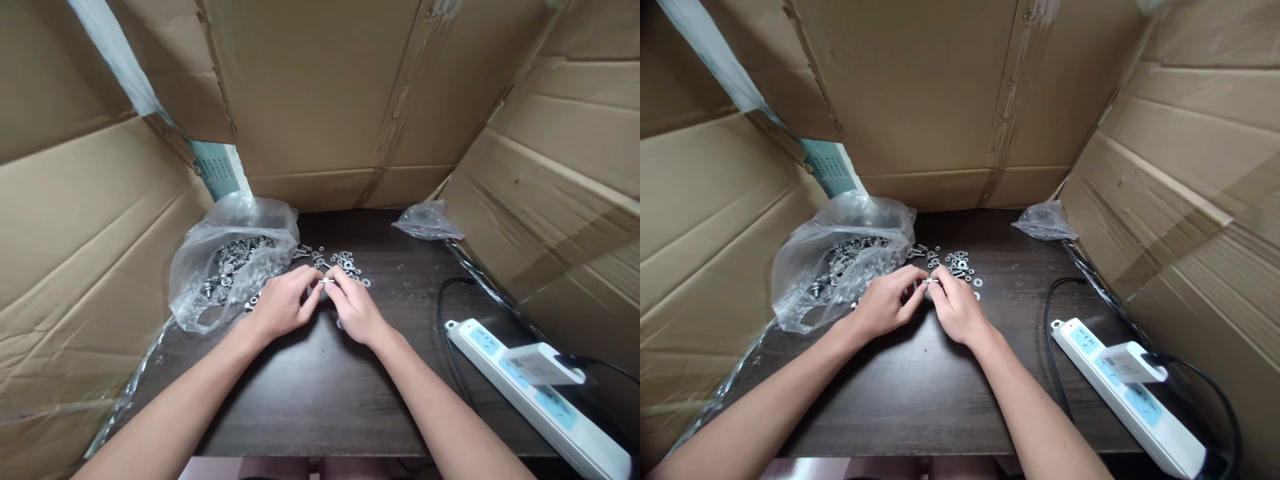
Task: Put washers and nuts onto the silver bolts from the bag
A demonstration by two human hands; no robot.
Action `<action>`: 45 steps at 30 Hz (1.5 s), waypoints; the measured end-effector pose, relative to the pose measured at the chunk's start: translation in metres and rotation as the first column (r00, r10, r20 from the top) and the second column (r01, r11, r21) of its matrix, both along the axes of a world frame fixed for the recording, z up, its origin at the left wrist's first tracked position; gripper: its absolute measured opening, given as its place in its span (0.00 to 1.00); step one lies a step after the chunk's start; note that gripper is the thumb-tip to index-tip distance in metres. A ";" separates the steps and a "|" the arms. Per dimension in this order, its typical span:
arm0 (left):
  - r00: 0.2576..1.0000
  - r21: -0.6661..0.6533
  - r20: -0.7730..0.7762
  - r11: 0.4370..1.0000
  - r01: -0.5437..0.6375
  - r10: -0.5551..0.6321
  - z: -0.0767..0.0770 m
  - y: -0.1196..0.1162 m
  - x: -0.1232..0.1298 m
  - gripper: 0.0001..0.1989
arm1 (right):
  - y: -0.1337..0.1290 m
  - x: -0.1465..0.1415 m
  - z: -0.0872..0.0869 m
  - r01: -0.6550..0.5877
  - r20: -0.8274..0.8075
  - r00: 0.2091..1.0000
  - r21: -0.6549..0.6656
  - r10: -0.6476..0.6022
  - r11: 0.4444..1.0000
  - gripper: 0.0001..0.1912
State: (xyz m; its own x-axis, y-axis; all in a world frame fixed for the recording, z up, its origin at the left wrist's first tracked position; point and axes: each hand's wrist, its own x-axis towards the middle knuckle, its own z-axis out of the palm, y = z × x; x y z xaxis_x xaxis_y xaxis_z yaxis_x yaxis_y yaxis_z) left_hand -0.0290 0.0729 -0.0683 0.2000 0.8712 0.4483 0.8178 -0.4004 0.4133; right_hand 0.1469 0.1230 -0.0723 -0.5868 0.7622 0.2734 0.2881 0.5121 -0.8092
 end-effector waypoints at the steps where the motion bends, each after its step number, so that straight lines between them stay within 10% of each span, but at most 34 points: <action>1: 1.000 -0.005 0.008 1.000 0.008 -0.008 0.000 0.000 0.001 0.08 | 0.000 0.000 0.000 0.000 0.003 1.000 -0.002 0.000 1.000 0.09; 45: 0.999 -0.017 -0.032 0.999 0.043 -0.043 -0.002 -0.001 0.003 0.09 | 0.001 -0.002 0.003 0.036 -0.003 0.999 -0.042 -0.037 0.998 0.17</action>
